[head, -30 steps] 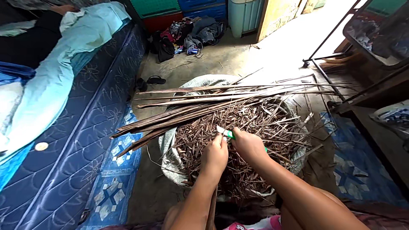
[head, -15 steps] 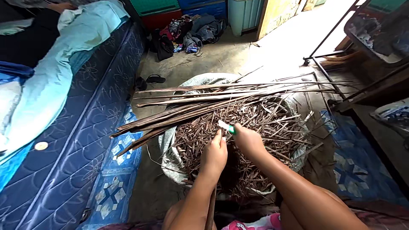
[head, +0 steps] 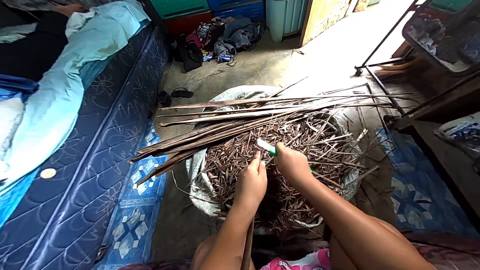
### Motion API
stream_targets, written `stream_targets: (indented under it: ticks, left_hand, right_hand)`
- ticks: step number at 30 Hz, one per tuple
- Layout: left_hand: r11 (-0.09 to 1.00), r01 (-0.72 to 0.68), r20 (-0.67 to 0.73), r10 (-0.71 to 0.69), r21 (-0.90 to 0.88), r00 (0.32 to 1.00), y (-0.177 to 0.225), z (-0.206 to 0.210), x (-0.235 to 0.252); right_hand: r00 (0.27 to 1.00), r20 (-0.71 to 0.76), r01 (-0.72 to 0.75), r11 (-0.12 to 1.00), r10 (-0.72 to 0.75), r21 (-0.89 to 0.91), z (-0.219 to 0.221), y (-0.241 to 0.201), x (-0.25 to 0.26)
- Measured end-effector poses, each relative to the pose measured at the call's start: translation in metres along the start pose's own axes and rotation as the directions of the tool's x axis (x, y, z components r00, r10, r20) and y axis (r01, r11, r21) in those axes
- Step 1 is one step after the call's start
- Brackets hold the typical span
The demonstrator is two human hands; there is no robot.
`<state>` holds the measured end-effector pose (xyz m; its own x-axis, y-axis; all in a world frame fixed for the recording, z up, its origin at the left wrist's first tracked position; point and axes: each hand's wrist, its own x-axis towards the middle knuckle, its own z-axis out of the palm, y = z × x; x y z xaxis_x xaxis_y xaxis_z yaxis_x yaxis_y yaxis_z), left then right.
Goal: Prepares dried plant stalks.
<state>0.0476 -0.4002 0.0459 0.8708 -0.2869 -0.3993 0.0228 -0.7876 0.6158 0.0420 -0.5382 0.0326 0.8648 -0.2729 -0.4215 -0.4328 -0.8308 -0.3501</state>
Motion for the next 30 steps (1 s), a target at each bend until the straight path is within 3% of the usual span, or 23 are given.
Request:
stream_targets:
  ticks: [4,7,9,12,16,18,21,23,27,30]
  left_hand:
    - [1.0,-0.006,-0.005,0.006,-0.001,1.0,-0.001,0.002,-0.002]
    - [0.999,0.04,-0.008,-0.04,-0.018,0.999,0.001,-0.001,-0.002]
    - [0.999,0.04,-0.017,-0.04,-0.02,0.999,0.001,-0.001,-0.002]
    - [1.0,-0.017,-0.024,0.017,-0.003,1.0,-0.001,0.001,-0.004]
    - [0.997,-0.074,-0.055,0.074,-0.002,0.996,-0.001,0.003,-0.007]
    - [0.998,-0.064,-0.057,0.063,-0.011,0.996,-0.003,0.004,-0.006]
    - [0.999,-0.027,-0.058,0.026,-0.025,0.998,-0.002,0.002,-0.004]
    - [1.0,-0.012,-0.065,0.012,0.003,0.998,0.002,0.002,-0.006]
    - [0.995,-0.04,-0.099,0.049,0.089,0.994,0.004,0.008,-0.011]
    - [0.983,-0.039,-0.122,0.062,0.18,0.991,0.009,0.012,-0.012]
  right_hand:
    - [0.999,-0.033,-0.001,0.999,0.002,0.045,-0.016,0.005,-0.006]
    - [0.98,0.166,0.096,0.989,-0.114,0.115,-0.014,-0.006,-0.025]
    - [0.965,0.236,0.096,0.991,-0.115,0.092,-0.008,-0.01,-0.027]
    - [0.994,0.106,0.027,1.0,-0.028,0.013,-0.003,-0.004,-0.011]
    - [0.986,-0.088,-0.134,0.989,0.139,0.055,-0.019,0.016,0.008]
    - [0.992,-0.046,-0.112,0.989,0.117,0.099,-0.029,0.019,0.004]
    - [0.989,0.136,0.031,0.989,-0.051,0.142,-0.023,0.004,-0.015]
    - [0.97,0.226,0.063,0.992,-0.086,0.108,-0.015,-0.006,-0.022]
    - [0.994,0.063,-0.092,0.996,0.092,0.0,-0.014,0.007,0.001]
    - [0.99,0.079,-0.116,0.993,0.112,0.038,-0.025,0.015,0.004]
